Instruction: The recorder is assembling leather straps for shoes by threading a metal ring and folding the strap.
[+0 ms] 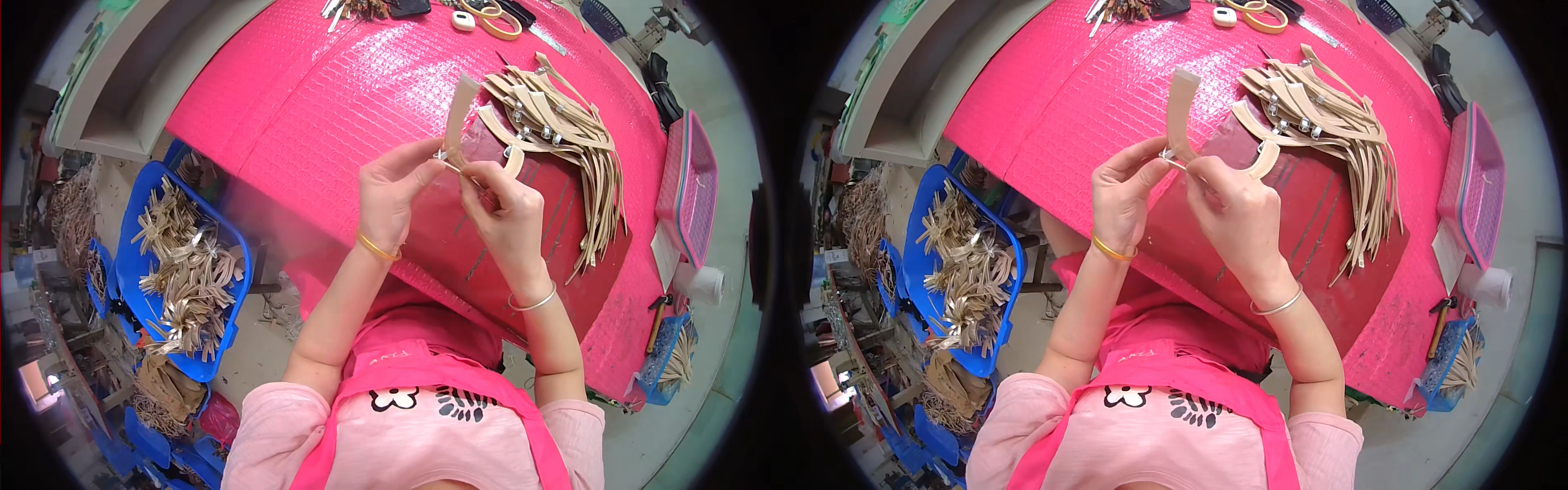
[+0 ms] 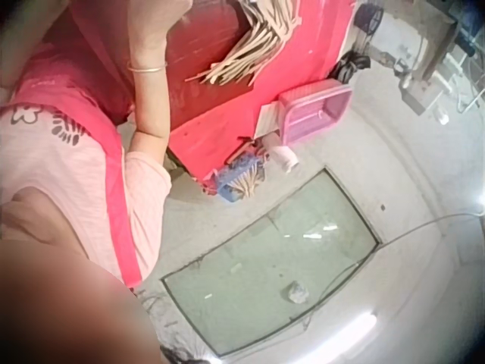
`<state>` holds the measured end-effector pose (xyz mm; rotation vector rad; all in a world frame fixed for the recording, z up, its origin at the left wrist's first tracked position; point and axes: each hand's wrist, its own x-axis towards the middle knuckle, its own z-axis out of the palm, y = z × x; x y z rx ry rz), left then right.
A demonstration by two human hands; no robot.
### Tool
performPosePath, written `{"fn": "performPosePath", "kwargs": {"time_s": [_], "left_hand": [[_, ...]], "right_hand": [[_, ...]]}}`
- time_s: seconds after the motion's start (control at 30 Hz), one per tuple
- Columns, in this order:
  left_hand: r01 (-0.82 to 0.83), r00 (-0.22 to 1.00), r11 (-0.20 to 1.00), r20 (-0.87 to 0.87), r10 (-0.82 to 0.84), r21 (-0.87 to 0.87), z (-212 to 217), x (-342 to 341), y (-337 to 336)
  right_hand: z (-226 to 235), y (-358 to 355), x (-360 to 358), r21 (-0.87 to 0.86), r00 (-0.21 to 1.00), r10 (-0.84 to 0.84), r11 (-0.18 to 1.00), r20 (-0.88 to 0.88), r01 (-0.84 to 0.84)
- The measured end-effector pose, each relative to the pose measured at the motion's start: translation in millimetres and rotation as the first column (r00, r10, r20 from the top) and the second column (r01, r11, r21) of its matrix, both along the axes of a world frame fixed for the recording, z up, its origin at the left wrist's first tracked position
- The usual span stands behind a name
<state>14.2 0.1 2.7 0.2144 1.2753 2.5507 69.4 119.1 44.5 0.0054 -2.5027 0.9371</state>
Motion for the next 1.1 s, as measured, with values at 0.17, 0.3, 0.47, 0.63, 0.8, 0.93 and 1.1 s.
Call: {"fn": "performPosePath", "kwargs": {"time_s": [0.17,0.3,0.47,0.63,0.8,0.93,1.1], "left_hand": [[0.026,0.998,0.998,-0.062,-0.030,-0.059,6,1,0],[-0.036,0.996,0.993,-0.090,0.026,-0.109,13,-17,-7],[0.129,0.972,0.978,-0.174,-0.158,-0.164,28,-22,-4],[0.158,0.971,0.876,-0.087,-0.221,-0.457,23,7,-9],[0.190,0.976,0.982,0.111,-0.187,-0.016,32,11,15],[0.262,0.952,0.939,-0.103,-0.289,-0.221,38,18,20],[0.375,0.895,0.902,0.170,-0.412,0.213,48,19,12]], "right_hand": [[4,-1,-6,0.001,0.999,0.032,0.999,0.041,-0.032],[-4,5,-3,-0.408,0.986,0.090,0.913,0.142,-0.025],[-5,8,5,-0.625,0.969,0.158,0.781,0.189,-0.005],[-11,6,13,-0.788,0.995,0.083,0.615,0.055,-0.008],[3,7,20,-0.118,0.984,-0.036,0.993,-0.173,0.016],[48,7,11,-0.651,1.000,0.003,0.759,-0.028,-0.021],[24,34,15,0.228,0.892,0.304,0.945,-0.334,-0.236]]}}
